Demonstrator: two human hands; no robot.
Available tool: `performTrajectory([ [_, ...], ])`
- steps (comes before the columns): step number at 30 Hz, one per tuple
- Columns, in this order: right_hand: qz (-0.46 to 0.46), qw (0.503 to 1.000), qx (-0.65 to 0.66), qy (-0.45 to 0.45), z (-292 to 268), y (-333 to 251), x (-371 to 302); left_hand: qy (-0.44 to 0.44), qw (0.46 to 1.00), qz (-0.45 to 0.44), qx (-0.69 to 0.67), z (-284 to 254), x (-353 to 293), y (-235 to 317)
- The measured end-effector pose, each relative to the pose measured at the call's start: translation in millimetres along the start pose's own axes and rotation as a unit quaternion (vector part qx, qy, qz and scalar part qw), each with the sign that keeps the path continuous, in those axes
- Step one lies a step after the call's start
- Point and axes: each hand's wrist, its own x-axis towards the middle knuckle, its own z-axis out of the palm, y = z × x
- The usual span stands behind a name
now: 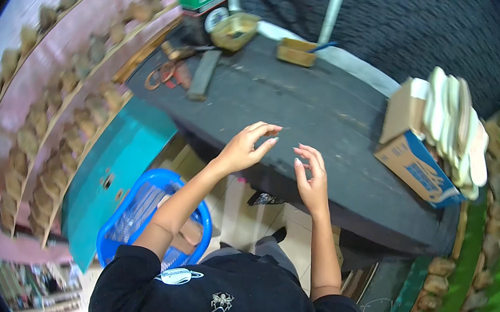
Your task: The person takes shoe soles from a basket and a cardboard box, places them on the workbench, and applies adhesive to the soles using a brush.
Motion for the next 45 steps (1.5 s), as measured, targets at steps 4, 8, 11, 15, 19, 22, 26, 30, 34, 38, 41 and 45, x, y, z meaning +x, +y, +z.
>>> performTrajectory([
  [4, 0.02, 0.994, -0.004, 0.109, -74, 16, -7, -0.064, 0.994, 0.07, -0.048, 62, 51, 35],
  [8, 0.029, 0.984, 0.001, 0.178, -138, 32, -22, -0.122, 0.981, 0.121, -0.087, 120, 90, 71],
  [11, 0.017, 0.968, -0.01, 0.25, -183, 41, -32, -0.151, 0.969, 0.157, -0.113, 156, 116, 101],
  [15, 0.017, 0.946, 0.047, 0.321, -240, 62, -40, -0.15, 0.956, 0.202, -0.154, 198, 151, 126],
  [19, -0.031, 0.925, 0.05, 0.376, -287, 56, -28, -0.145, 0.945, 0.187, -0.226, 231, 179, 154],
  [22, -0.047, 0.908, -0.044, 0.415, -312, 60, -4, -0.155, 0.932, 0.142, -0.296, 246, 196, 167],
  [26, -0.035, 0.831, -0.312, 0.46, -328, 60, 30, -0.152, 0.928, 0.118, -0.32, 256, 213, 179],
  [30, 0.018, 0.809, -0.362, 0.463, -331, 65, 50, -0.138, 0.926, 0.123, -0.329, 268, 222, 182],
  [34, 0.03, 0.81, -0.347, 0.472, -328, 70, 60, -0.117, 0.923, 0.142, -0.337, 274, 228, 179],
  [38, 0.023, 0.814, -0.326, 0.48, -327, 71, 63, -0.139, 0.917, 0.11, -0.358, 274, 232, 177],
  [41, 0.017, 0.822, -0.299, 0.485, -328, 69, 65, -0.147, 0.915, 0.093, -0.364, 274, 234, 176],
  [45, 0.023, 0.826, -0.27, 0.495, -332, 69, 66, -0.164, 0.908, 0.088, -0.376, 274, 238, 176],
])
